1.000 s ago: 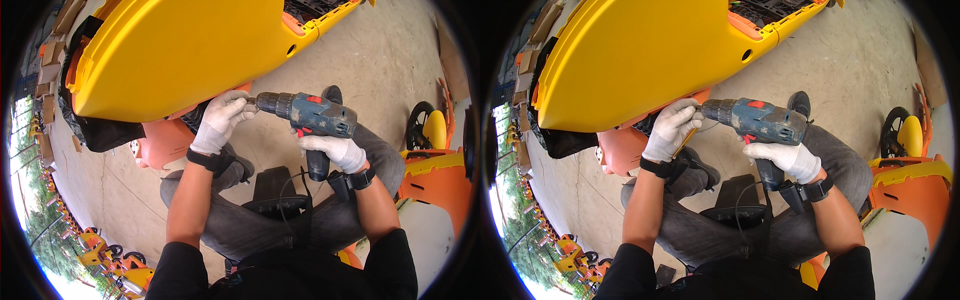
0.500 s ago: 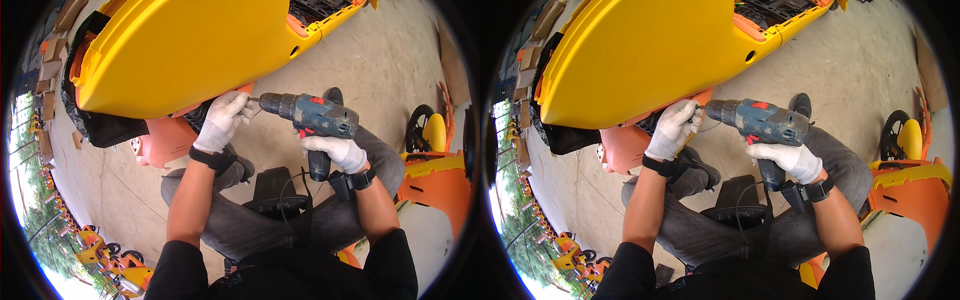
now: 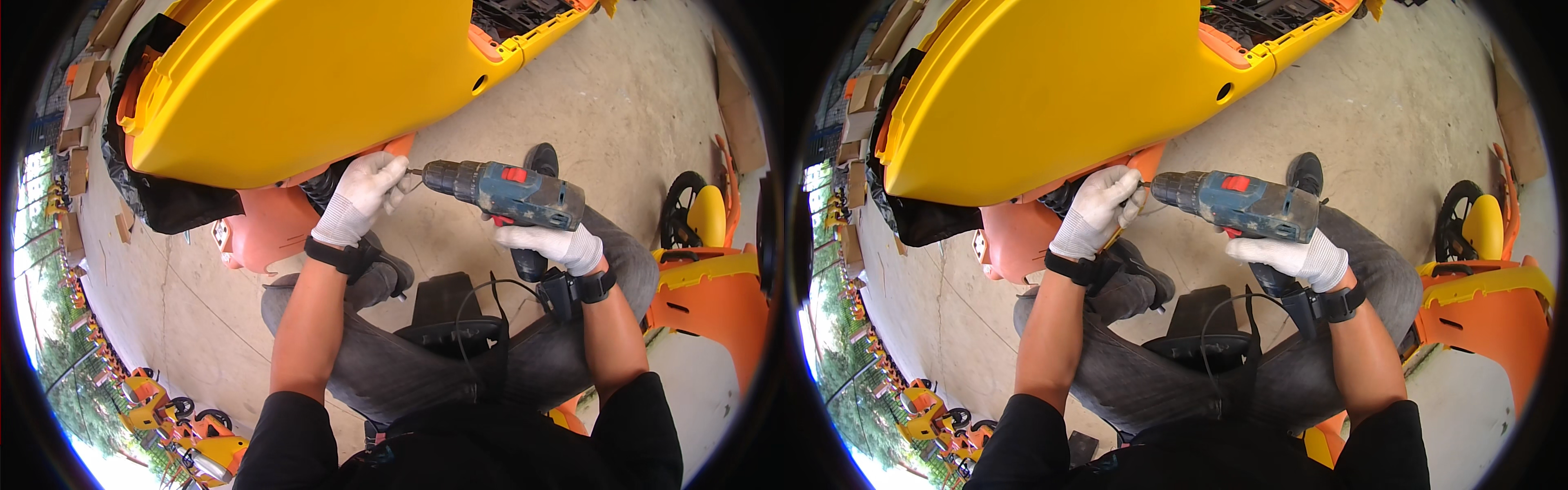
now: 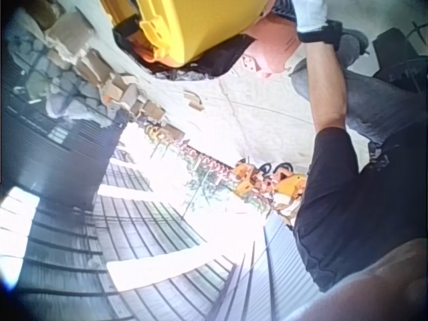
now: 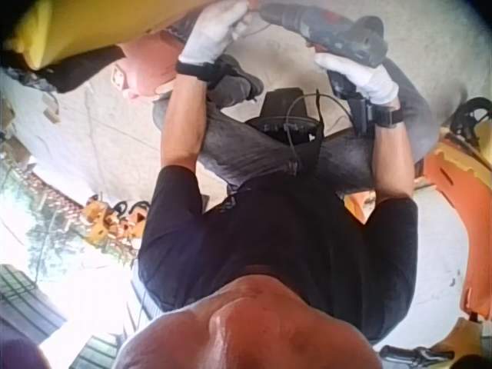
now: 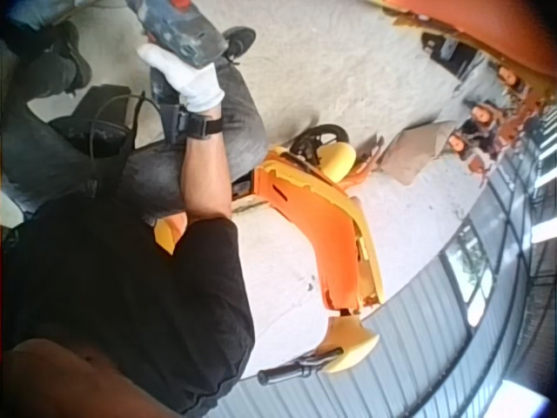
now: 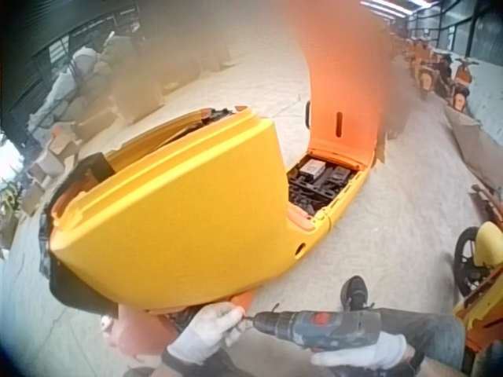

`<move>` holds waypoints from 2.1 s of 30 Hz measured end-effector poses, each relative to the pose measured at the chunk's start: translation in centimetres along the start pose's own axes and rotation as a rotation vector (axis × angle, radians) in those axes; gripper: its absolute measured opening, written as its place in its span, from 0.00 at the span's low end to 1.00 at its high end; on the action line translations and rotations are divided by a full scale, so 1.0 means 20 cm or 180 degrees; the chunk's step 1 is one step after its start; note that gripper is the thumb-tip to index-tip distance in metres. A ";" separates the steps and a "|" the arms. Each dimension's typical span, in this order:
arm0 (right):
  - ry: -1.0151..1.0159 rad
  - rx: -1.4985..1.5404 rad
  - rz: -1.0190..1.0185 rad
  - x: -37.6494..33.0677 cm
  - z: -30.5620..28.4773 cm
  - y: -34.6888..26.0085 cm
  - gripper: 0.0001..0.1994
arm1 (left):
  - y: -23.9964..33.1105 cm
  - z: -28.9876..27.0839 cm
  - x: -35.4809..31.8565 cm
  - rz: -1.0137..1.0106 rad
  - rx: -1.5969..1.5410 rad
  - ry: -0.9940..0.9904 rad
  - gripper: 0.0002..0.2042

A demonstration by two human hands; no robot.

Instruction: The person assembles a yellow and orange electric scooter by attaching a black storage box to the rear using a cordless drill. They position the box, insert screws, and tighten them to secure the component.

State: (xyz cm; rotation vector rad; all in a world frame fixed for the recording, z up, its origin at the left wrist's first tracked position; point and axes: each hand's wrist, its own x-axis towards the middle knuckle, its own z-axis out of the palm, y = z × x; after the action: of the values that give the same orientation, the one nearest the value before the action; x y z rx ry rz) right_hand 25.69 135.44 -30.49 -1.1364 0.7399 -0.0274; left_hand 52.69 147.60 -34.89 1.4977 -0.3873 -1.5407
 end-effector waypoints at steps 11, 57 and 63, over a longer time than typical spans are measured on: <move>-0.0152 0.0291 0.0242 -0.01 -0.02 -0.02 0.16 | 0.02 0.01 -0.05 0.0092 0.0521 -0.0049 0.12; 0.1351 -0.2730 0.0786 0.17 -0.01 0.39 0.40 | -0.18 0.13 0.03 0.0044 0.1055 0.0793 0.11; 0.0853 -0.2426 0.0682 0.26 0.00 0.50 0.40 | -0.28 0.08 0.07 0.0012 0.0711 0.1223 0.12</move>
State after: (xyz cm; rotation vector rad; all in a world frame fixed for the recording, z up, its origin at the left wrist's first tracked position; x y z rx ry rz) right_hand 26.16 137.90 -41.44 -1.7890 1.1584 0.3123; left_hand 49.34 148.92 -39.71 1.9203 -0.3424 -1.1981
